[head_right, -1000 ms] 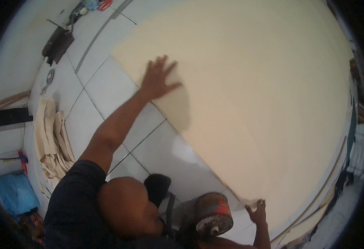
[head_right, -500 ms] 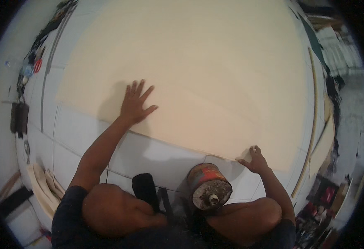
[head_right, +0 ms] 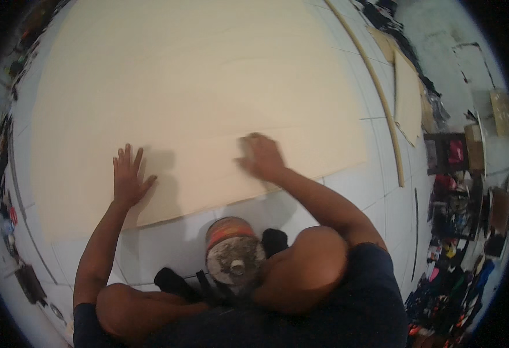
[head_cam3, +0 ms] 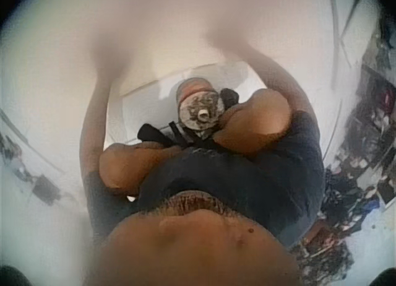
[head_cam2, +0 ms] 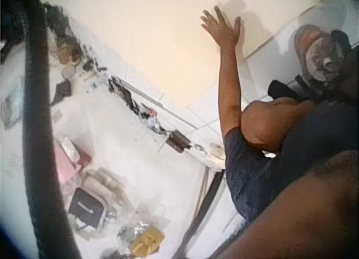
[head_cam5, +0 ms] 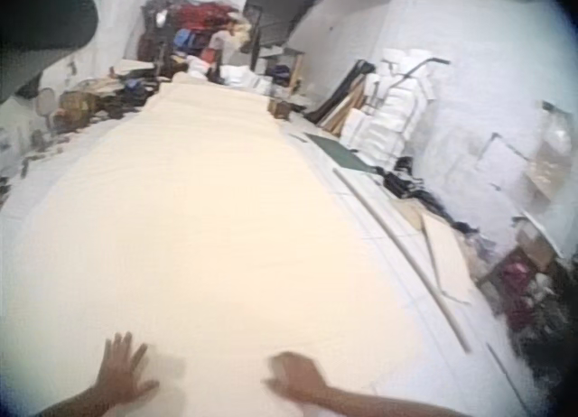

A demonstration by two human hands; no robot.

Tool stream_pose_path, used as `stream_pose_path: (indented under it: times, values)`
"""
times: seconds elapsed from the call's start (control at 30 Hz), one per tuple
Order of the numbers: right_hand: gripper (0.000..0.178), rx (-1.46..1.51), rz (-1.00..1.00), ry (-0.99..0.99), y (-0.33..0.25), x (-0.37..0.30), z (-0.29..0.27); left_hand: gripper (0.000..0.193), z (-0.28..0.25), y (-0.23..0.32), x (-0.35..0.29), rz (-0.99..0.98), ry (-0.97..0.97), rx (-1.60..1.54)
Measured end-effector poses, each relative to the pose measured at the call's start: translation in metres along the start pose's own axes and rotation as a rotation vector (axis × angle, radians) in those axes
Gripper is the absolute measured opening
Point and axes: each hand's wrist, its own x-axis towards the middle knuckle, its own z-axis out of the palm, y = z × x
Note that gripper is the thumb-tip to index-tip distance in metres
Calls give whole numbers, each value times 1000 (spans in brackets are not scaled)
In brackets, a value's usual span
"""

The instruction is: The person sits on a tiled floor and uses a long wooden stick to align and measure a large piece of off-white fabric. They then use scissors to cut the fabric along the straight edge of the stick. The person repeats this process, folding and repositioning the fabric to cut multiple straight sections.

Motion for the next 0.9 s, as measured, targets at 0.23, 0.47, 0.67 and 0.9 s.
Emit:
stream_pose_path:
  times: [0.23,0.47,0.67,0.9]
  values:
    - [77,-136,-78,-45,46,-4,13,90,19,15,3,71,-109,42]
    - [83,-262,986,171,269,-86,-43,90,26,16,5,107,-138,45]
    - [88,-132,1168,158,320,-100,-73,94,18,7,0,81,-149,54]
    - [96,-43,1015,-1,365,-144,-121,89,29,22,2,-68,-86,-15]
